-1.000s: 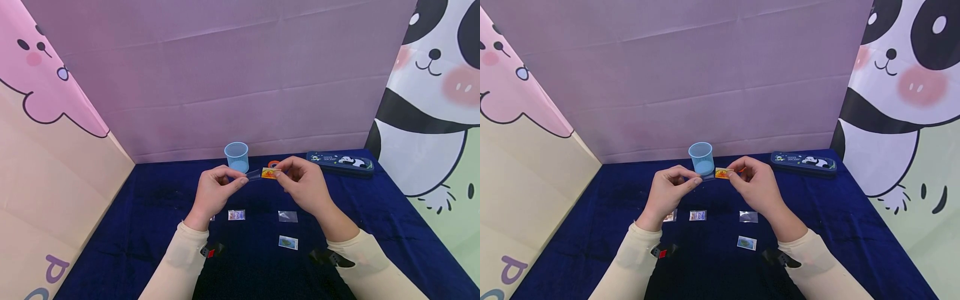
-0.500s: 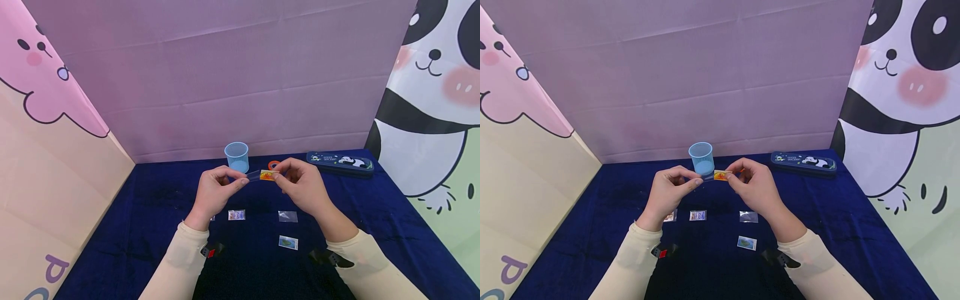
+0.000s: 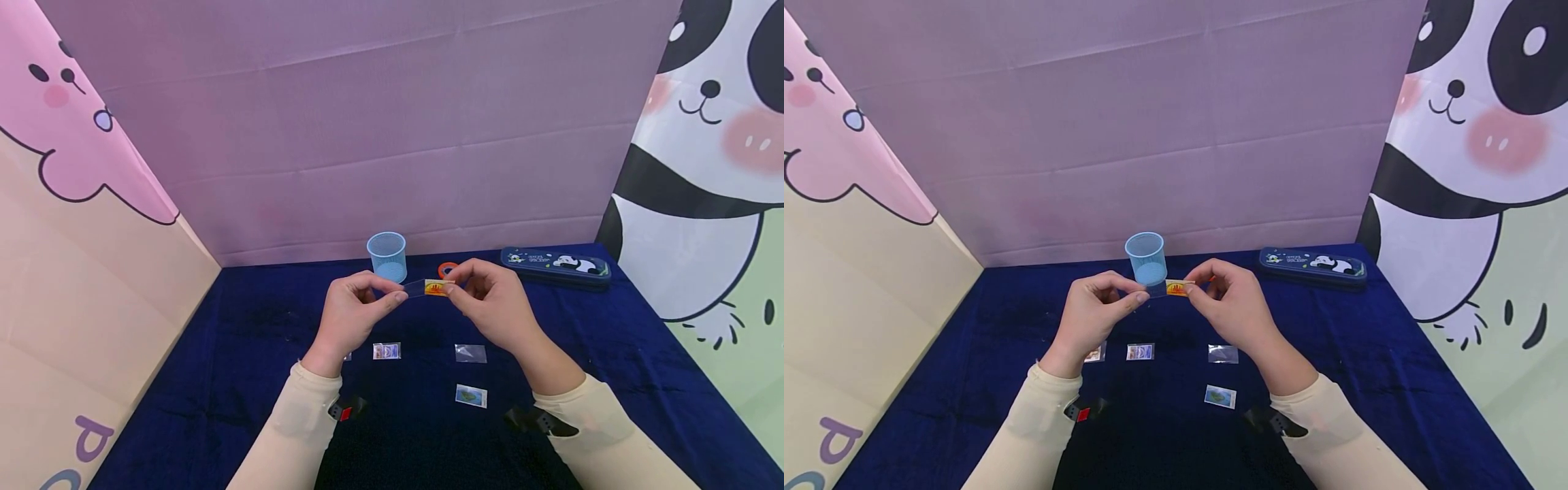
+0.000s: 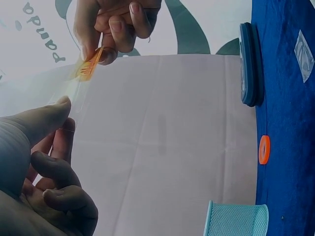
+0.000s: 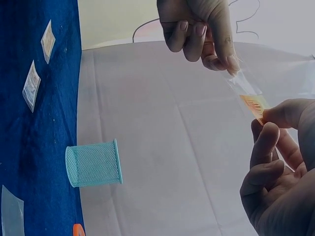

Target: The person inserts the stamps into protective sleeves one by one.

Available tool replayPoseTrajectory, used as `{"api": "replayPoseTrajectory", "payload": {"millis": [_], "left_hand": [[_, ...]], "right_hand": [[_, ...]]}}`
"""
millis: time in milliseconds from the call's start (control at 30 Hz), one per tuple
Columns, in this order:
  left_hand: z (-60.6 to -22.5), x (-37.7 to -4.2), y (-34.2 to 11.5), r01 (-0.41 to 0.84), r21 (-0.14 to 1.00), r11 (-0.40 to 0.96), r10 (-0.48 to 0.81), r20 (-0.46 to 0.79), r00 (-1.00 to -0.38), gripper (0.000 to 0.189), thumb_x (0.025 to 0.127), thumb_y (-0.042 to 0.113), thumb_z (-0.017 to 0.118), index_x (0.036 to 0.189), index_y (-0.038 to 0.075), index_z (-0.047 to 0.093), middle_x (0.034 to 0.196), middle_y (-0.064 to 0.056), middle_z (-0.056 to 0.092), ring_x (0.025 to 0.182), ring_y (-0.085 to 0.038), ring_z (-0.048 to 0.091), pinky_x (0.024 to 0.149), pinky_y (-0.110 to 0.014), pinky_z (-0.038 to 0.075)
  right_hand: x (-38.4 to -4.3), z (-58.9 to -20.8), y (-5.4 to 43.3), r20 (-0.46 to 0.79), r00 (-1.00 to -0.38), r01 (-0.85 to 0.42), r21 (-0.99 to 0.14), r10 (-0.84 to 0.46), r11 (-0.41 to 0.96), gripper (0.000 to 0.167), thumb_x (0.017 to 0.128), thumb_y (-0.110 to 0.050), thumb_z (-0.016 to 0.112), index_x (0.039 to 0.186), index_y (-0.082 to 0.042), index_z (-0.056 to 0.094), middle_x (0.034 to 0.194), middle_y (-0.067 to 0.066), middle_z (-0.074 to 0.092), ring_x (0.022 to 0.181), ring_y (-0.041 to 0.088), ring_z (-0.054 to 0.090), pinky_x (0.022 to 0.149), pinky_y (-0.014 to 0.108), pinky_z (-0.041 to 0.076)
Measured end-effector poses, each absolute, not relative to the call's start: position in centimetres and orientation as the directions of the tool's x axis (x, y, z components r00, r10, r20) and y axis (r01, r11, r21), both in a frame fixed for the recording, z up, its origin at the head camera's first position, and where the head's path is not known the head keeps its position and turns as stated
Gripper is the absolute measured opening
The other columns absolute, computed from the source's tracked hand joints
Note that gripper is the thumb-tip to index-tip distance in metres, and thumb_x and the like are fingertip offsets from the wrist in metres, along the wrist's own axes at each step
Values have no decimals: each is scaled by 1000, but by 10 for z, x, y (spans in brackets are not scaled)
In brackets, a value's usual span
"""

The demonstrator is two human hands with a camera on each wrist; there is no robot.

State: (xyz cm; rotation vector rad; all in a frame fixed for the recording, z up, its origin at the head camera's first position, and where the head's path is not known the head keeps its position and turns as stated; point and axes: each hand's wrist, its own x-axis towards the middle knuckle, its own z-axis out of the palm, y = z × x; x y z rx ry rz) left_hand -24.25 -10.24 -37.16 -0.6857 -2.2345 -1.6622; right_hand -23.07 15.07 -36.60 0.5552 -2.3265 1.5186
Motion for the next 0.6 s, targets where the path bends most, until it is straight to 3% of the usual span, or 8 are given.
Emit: {"api": "replayPoseTrajectory", "payload": {"millis": [600], "left_hand": [[-373, -241, -101, 511, 821, 253, 247, 456, -855, 8, 93, 23, 82, 99, 17, 83, 93, 4, 72, 60, -22, 43, 54, -28, 35]], "right_hand": [[-231, -366, 152, 442, -879, -477, -796, -180, 374, 10, 100, -19, 75, 107, -12, 77, 83, 8, 63, 66, 25, 51, 55, 28, 43]]}}
